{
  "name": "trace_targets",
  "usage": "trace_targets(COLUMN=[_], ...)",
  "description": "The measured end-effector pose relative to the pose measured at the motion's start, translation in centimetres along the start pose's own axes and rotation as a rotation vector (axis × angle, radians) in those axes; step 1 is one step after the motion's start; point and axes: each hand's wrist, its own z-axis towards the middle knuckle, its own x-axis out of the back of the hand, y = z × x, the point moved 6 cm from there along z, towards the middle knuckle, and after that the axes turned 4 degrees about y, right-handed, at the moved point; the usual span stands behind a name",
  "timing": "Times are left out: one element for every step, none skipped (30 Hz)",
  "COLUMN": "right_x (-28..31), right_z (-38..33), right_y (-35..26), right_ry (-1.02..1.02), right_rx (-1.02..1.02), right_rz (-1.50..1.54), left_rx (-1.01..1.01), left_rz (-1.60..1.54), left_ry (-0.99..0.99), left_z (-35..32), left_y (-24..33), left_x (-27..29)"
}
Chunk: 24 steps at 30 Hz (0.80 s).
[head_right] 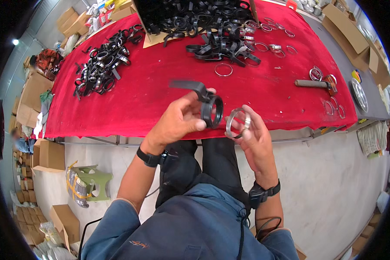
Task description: The recorder is assembling circular plastic components with metal rings at a warehouse table.
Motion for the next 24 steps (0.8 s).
trace_targets(right_x=[-0.4, -1.1, -2.1, -3.2, -4.0, -4.5, -5.2, -5.8, -6.3, -6.4, -6.6, -7.0, -7.1, -7.3, -7.5, -7.6, -7.8, -7.9, -7.9, -7.8, -7.7, -7.7, -7.6, -7.5], right_z=[0.0, 0.1, 0.1, -0.1, -0.2, -0.3, -0.3, -0.4, -0.5, -0.4, -0.5, -0.5, -0.5, -0.6, -0.6, -0.7, -0.8, -0.8, -0.8, -0.8, -0.7, -0.7, -0.7, -0.6], right_y=[-0.2, 0.1, -0.3, -0.9, -1.2, -1.3, -1.5, -1.6, -1.6, -1.7, -1.9, -2.0, -2.0, -2.1, -2.1, -2.2, -2.3, -2.3, -2.2, -2.1, -2.0, -2.0, -1.9, -1.9], right_ry=[0.033, 0.027, 0.021, 0.017, 0.011, 0.011, -0.012, -0.035, -0.017, -0.018, -0.043, -0.068, -0.070, -0.069, -0.069, -0.070, -0.076, -0.083, -0.083, -0.075, -0.066, -0.067, -0.061, -0.055], right_rx=[0.108, 0.105, 0.213, 0.319, 0.373, 0.370, 0.395, 0.420, 0.428, 0.429, 0.472, 0.516, 0.517, 0.530, 0.543, 0.543, 0.542, 0.542, 0.543, 0.545, 0.547, 0.549, 0.545, 0.540], right_rz=[-0.290, -0.287, -0.449, -0.615, -0.703, -0.705, -0.777, -0.851, -0.854, -0.856, -0.947, -1.038, -1.039, -1.052, -1.065, -1.066, -1.093, -1.118, -1.119, -1.097, -1.074, -1.074, -1.067, -1.060], left_rx=[0.000, -0.001, -0.001, 0.010, 0.021, 0.023, 0.002, -0.019, -0.019, -0.027, -0.035, -0.038, -0.049, -0.061, -0.063, -0.065, -0.066, -0.067, -0.068, -0.068, -0.070, -0.050, -0.029, -0.030], left_rz=[-0.001, -0.002, 0.000, 0.018, 0.036, 0.033, 0.058, 0.082, 0.081, 0.051, 0.021, 0.021, 0.025, 0.029, 0.029, 0.035, 0.041, 0.041, 0.027, 0.014, 0.014, 0.021, 0.027, 0.029], left_ry=[0.003, 0.004, 0.009, 0.006, 0.003, 0.004, -0.004, -0.011, -0.012, -0.021, -0.030, -0.029, -0.029, -0.029, -0.028, -0.035, -0.042, -0.041, -0.033, -0.025, -0.025, -0.024, -0.022, -0.023], left_z=[-0.6, -1.1, -1.6, -2.0, -2.3, -2.5, -2.5, -2.6, -2.7, -2.6, -2.7, -2.7, -2.8, -2.9, -2.8, -2.8, -2.9, -2.9, -2.9, -2.9, -2.9, -3.0, -3.0, -3.1], left_y=[-0.1, -0.2, -0.3, -0.7, -0.9, -0.9, -0.8, -0.6, -0.7, -0.8, -0.8, -0.7, -0.5, -0.4, -0.4, -0.4, -0.4, -0.3, -0.1, 0.1, 0.4, 0.5, 0.6, 0.6], left_x=[-0.3, -0.4, -0.2, -0.1, 0.0, 0.0, 0.0, 0.0, 0.0, -0.1, -0.1, -0.2, -0.2, -0.2, -0.1, -0.1, -0.1, -0.1, -0.3, -0.4, -0.5, -0.5, -0.5, -0.6])
